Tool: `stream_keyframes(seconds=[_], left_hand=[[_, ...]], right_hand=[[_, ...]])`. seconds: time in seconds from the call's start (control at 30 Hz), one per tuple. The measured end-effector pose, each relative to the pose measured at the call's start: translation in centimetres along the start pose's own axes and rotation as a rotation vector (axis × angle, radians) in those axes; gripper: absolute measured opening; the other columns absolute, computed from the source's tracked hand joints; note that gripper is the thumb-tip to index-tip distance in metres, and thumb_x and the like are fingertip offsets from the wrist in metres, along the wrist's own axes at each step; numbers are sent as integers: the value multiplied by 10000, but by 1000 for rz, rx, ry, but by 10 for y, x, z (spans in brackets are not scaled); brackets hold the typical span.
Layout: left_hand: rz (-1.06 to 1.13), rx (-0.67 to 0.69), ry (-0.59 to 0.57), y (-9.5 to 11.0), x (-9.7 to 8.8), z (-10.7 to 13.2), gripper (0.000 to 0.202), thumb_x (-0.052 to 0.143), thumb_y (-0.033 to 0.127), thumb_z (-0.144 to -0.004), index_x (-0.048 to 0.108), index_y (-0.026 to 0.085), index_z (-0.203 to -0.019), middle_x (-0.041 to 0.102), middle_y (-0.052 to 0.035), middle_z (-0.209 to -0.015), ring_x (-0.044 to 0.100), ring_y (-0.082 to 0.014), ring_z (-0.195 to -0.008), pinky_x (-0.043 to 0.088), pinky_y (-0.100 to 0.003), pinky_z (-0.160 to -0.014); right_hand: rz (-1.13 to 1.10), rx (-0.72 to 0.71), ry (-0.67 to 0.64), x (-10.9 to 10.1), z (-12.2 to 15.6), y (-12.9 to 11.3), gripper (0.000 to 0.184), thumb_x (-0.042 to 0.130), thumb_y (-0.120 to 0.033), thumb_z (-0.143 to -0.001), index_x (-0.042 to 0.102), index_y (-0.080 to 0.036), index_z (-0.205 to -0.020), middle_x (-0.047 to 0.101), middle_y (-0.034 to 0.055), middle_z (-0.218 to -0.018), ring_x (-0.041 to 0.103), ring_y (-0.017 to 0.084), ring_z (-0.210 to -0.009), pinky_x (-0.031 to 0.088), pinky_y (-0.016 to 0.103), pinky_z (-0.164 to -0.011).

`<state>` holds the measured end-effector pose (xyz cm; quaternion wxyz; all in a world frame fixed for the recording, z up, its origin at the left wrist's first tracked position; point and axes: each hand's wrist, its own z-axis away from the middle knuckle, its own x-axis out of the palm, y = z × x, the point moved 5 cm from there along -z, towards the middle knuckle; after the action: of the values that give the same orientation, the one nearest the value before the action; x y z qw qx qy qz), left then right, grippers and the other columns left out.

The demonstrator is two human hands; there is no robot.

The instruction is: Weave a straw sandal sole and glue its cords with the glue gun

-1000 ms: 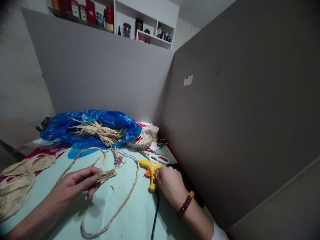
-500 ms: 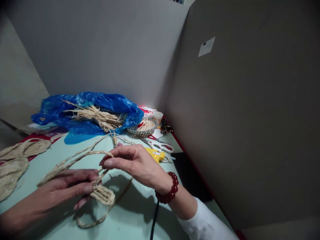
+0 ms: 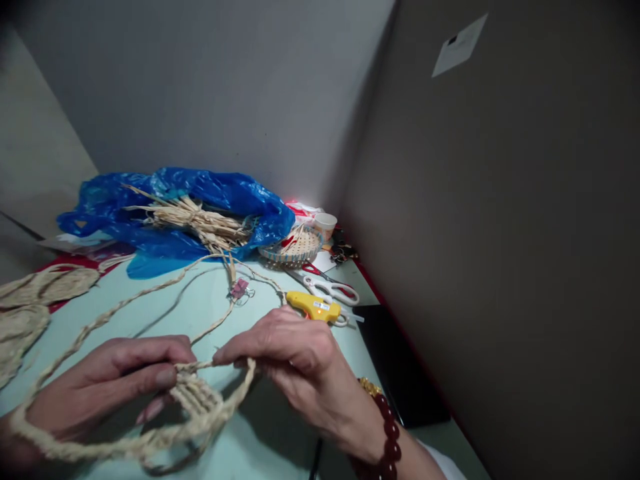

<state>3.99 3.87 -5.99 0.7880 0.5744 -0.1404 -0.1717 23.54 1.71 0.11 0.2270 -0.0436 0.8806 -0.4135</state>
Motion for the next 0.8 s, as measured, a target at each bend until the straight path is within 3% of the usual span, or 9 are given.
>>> stream_keyframes(seconds=[0.1,0.27,0.57,0.8], left_hand=[[-8,30,66,4,-1,5,340,797,509,-652,750,173,-635,518,9,-519,432,-111,-481,346,-244,-491],[-5,65,50,13,3,10,323,789,500,-662,751,186,-593,530,2,-537,454,-122,-492,350,-252,-495],[-3,58,-83,-1,-4,1,348,751,529,-726,726,194,-633,529,2,-533,435,-121,-493,343,-231,-475],[-69,20,-60,8,-2,2,384,763,578,-664,719,201,-611,527,1,-505,438,-129,-482,359,-236,-476]], right_hand=[[29,-152,24,1,3,-9,266,510,-271,-1028,748,-152,-1030,798,97,-902,729,180,-815,511,339,-821],[121,-168,-7,5,8,-16,257,513,-279,-1023,736,-164,-1080,799,89,-959,722,191,-830,517,354,-826],[243,-262,-61,7,10,-29,303,437,-230,-1046,713,-154,-1144,795,88,-1027,716,190,-847,524,348,-830],[251,-252,-62,11,13,-29,320,403,-244,-1059,694,-130,-1131,790,100,-1034,713,183,-880,519,344,-869]])
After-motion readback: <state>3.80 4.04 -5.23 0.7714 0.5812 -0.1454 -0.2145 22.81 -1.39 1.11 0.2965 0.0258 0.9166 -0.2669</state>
